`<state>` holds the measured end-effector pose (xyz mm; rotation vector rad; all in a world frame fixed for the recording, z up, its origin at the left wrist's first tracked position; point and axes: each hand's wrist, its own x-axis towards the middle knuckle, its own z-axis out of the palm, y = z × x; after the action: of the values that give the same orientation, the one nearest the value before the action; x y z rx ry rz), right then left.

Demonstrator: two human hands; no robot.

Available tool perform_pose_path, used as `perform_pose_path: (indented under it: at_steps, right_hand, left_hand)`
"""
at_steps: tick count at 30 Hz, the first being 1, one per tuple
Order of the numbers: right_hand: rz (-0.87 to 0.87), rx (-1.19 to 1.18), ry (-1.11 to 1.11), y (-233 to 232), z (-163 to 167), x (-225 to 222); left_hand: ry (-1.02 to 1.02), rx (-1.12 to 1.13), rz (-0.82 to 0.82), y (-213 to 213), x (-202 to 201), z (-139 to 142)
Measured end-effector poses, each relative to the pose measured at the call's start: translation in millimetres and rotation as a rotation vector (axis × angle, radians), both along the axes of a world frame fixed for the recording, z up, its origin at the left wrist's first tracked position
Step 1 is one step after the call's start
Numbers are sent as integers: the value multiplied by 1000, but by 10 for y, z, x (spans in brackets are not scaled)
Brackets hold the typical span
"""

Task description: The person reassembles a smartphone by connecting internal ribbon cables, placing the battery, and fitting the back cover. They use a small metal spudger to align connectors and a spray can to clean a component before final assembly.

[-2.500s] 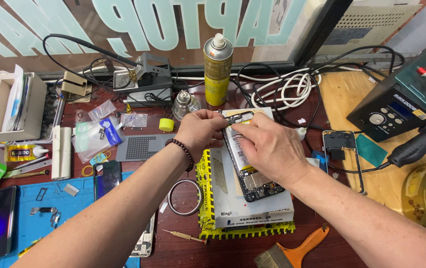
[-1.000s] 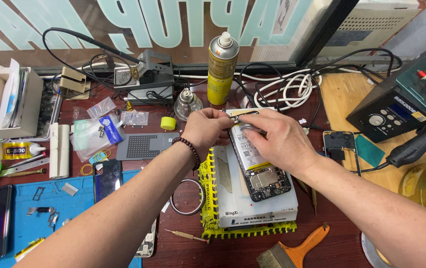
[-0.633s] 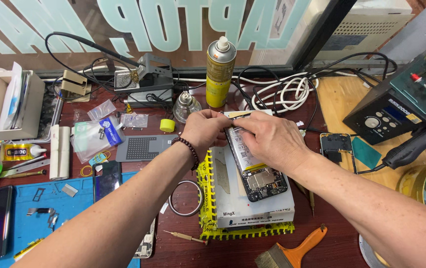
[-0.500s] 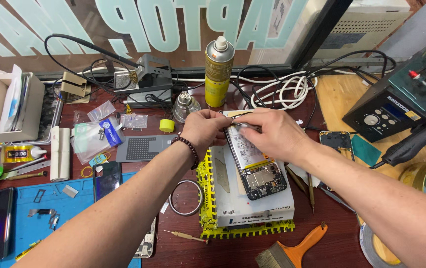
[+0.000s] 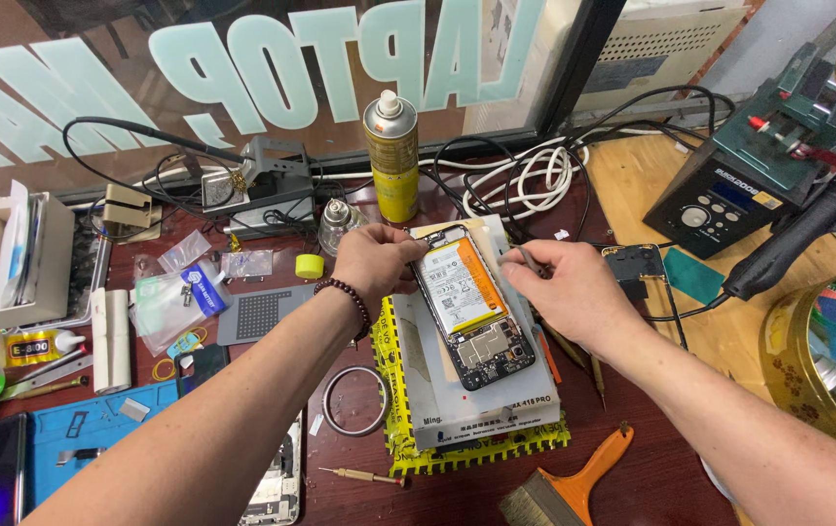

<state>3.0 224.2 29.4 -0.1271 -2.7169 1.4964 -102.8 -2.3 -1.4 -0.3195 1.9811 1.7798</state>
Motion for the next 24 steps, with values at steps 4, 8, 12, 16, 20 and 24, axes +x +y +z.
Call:
perform_pose_path:
  at_steps: [4,8,12,16,20,24]
  right_hand:
    - [8,-31,-43,-24,34,44]
    - [-6,-16,-7,-6,55,53]
    - [-5,-2,6,42,74,66]
    - [-16,-53,-51,53,71,64]
    - [-111,-134,-301,147,33,50]
    - [-260,-280,-406,355,-94,47]
  left_hand:
    - [-80,126,7,-35,29,22]
    - [-60,25,13,-2,11,33]
    - [-84,19,20,42,-8,39]
    - [-94,15,4,40,8,90]
    - [-116,8,-54,2,12,209]
    - [-151,-31,-83,-2,-19,288]
